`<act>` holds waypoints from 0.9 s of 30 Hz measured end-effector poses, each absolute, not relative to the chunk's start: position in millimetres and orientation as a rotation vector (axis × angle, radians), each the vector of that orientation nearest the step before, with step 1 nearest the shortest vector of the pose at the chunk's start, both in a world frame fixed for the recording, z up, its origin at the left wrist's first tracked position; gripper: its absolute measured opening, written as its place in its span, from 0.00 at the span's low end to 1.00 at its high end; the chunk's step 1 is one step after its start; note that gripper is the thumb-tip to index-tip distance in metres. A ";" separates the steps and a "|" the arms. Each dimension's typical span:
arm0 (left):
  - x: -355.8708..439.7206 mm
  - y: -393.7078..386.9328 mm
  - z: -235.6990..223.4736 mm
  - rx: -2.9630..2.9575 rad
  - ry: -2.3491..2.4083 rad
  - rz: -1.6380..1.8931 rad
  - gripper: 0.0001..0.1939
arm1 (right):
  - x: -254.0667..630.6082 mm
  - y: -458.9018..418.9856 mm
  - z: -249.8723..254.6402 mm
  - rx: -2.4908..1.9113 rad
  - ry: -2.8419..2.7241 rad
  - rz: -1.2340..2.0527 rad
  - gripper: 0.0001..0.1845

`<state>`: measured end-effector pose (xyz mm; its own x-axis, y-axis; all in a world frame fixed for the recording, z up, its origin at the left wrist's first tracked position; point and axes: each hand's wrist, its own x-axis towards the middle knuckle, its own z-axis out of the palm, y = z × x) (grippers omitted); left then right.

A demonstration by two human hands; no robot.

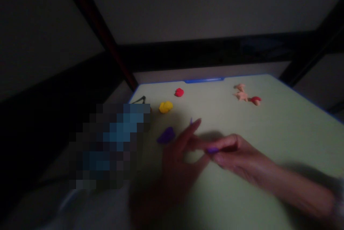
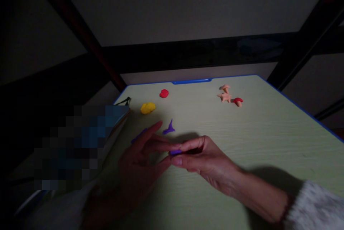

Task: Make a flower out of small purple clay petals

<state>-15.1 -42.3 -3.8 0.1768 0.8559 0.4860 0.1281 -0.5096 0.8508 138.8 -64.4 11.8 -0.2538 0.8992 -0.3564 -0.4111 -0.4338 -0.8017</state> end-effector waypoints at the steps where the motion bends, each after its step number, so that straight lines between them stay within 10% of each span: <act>1: -14.9 -41.1 -5.3 1.755 0.939 1.398 0.32 | 139.6 -64.5 12.3 -1.040 -0.722 1.823 0.13; 27: -15.8 -37.9 -3.5 1.881 0.687 1.387 0.34 | 140.9 -65.1 12.2 -1.005 -0.763 1.831 0.11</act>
